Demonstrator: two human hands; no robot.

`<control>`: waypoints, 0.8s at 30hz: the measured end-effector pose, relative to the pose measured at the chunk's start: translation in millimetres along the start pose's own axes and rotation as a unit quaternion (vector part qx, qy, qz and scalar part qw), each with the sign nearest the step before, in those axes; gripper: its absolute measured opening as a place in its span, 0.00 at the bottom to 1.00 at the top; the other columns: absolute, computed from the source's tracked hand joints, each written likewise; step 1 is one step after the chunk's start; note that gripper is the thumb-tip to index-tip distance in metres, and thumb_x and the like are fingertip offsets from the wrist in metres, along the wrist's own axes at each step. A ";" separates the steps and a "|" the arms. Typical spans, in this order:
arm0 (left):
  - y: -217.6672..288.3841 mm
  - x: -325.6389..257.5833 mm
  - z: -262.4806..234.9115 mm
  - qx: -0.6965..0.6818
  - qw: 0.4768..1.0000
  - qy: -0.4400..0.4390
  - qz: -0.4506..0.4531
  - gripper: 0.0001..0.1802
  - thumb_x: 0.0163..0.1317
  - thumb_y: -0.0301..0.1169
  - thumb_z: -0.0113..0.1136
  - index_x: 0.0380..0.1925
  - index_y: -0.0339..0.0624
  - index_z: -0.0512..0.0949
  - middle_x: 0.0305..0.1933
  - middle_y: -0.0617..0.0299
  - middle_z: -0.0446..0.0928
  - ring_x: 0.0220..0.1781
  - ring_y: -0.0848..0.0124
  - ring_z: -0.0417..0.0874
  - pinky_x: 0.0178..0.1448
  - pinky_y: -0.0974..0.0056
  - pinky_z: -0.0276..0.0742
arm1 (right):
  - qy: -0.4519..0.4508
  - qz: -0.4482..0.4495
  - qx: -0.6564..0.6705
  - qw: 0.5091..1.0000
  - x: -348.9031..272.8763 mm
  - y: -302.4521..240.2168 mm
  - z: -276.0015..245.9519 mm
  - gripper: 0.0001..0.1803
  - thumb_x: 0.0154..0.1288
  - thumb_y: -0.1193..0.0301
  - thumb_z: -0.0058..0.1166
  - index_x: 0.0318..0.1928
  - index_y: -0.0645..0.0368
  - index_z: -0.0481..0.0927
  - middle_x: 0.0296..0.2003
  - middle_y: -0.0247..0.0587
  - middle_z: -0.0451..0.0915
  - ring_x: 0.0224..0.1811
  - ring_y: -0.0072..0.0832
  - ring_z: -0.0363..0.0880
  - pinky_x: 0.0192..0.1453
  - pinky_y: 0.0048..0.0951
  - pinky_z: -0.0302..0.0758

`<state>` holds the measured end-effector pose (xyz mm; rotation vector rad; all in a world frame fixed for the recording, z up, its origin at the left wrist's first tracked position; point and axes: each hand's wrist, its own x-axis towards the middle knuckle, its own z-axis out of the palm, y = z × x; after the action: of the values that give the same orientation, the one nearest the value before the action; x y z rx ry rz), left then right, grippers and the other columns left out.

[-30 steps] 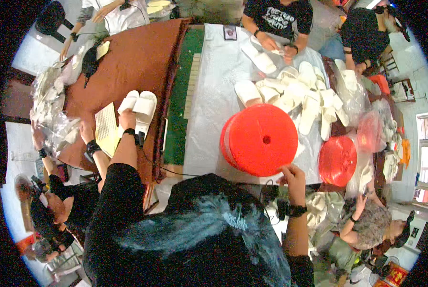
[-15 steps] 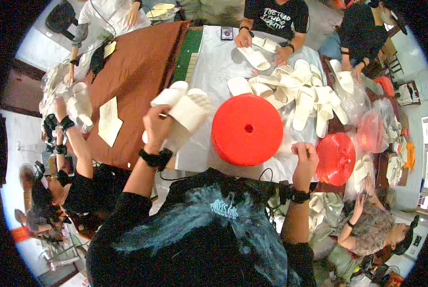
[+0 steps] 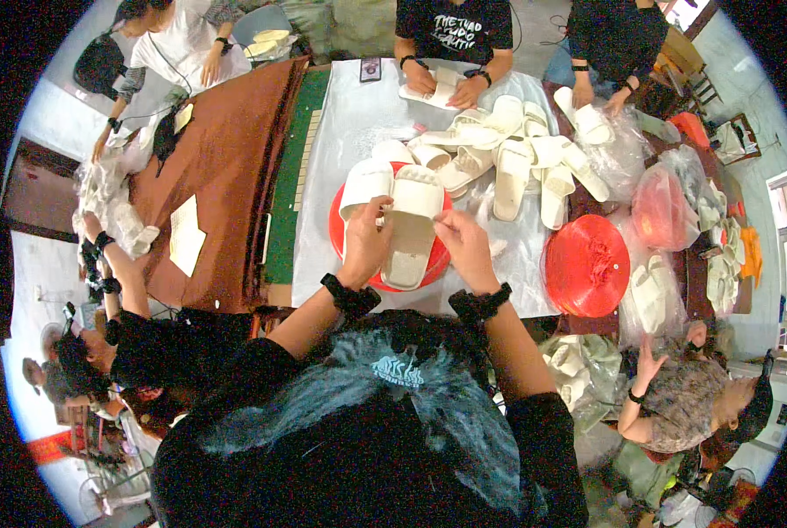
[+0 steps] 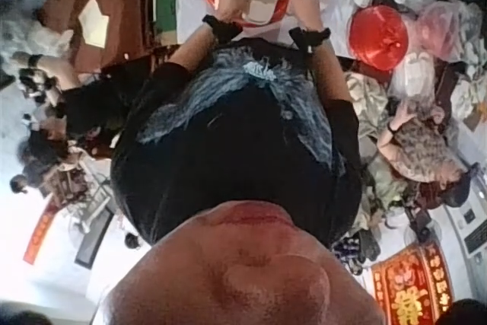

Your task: Assembling white slippers by hand at a workstation.

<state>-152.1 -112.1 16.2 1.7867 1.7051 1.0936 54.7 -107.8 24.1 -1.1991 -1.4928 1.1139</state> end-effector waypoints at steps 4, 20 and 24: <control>3.8 -1.1 4.2 0.012 0.999 0.019 0.049 0.20 0.60 0.22 0.59 0.54 0.42 0.75 0.46 0.43 0.78 0.47 0.52 0.82 0.44 0.57 0.82 | -0.010 -0.034 -0.041 0.999 28.6 18.0 -9.5 0.09 0.66 0.70 0.57 0.39 0.66 0.79 0.36 0.46 0.83 0.35 0.32 0.82 0.45 0.30 0.77; 56.9 -85.2 -57.4 -0.036 0.976 -0.180 0.117 0.05 0.60 0.25 0.64 0.35 0.35 0.81 0.33 0.50 0.81 0.36 0.52 0.83 0.39 0.55 0.78 | -0.359 0.009 0.011 0.933 -52.7 -64.6 -21.5 0.06 0.68 0.73 0.55 0.39 0.65 0.77 0.29 0.40 0.76 0.31 0.23 0.75 0.36 0.28 0.72; 54.9 -90.1 -68.1 -0.085 0.968 -0.232 0.048 0.08 0.62 0.29 0.63 0.33 0.33 0.79 0.29 0.48 0.79 0.32 0.53 0.82 0.37 0.56 0.75 | -0.379 -0.020 0.003 0.925 -59.2 -67.4 -13.9 0.07 0.68 0.72 0.55 0.38 0.65 0.77 0.28 0.40 0.76 0.32 0.25 0.75 0.38 0.29 0.72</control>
<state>-164.7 -221.2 77.0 1.8479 1.2217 0.7512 63.7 -173.2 86.4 -0.7403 -2.0622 1.6595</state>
